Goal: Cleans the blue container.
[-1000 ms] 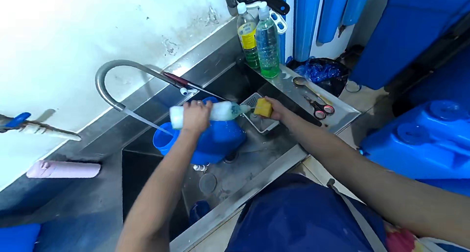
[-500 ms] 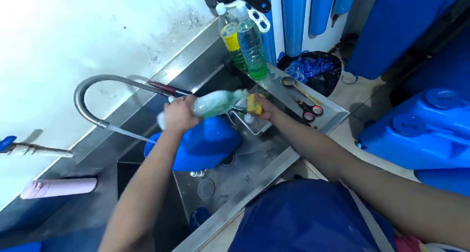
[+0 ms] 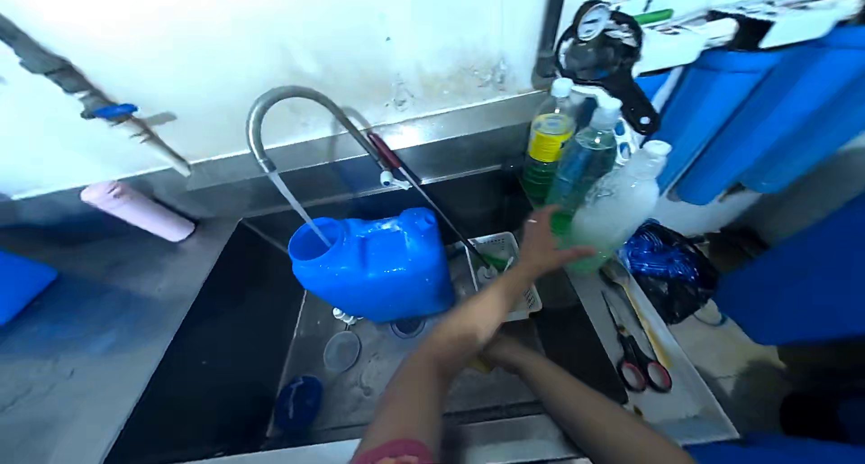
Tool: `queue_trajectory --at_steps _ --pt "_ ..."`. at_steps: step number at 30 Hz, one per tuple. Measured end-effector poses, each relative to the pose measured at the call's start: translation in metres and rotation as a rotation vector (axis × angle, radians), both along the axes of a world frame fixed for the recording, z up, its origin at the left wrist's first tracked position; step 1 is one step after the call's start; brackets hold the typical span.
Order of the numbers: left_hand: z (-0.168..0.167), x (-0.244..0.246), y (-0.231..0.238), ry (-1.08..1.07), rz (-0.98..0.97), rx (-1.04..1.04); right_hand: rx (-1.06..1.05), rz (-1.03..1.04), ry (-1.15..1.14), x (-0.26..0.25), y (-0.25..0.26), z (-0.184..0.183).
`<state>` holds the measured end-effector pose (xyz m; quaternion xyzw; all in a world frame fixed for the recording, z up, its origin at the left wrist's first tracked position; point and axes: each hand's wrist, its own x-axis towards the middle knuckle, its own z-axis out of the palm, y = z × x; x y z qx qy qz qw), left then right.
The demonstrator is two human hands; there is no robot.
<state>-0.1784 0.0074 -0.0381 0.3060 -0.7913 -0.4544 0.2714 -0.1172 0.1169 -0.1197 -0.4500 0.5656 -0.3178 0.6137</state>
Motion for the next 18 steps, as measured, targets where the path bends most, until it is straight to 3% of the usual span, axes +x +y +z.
queue_trajectory --at_steps 3,5,6,10,13,18 --pt "0.017 0.077 -0.103 -0.206 0.527 -0.339 0.102 0.209 -0.025 0.001 -0.006 0.006" --pt "0.028 0.147 -0.183 -0.452 0.788 -0.389 0.111 0.261 0.001 0.004 -0.007 0.008" --pt "0.031 0.182 -0.208 -0.582 0.824 -0.372 0.113 0.270 0.023 0.003 -0.008 0.010" --pt "0.057 0.278 -0.212 -0.875 0.503 -0.208 -0.047 0.125 -0.019 -0.017 -0.009 0.018" --pt "0.064 0.342 -0.181 -1.062 0.351 -0.044 -0.278 -0.064 -0.003 -0.036 -0.031 0.059" --pt "0.072 0.348 -0.123 -1.195 0.259 -0.111 -0.583 -0.186 0.411 -0.048 -0.122 0.131"
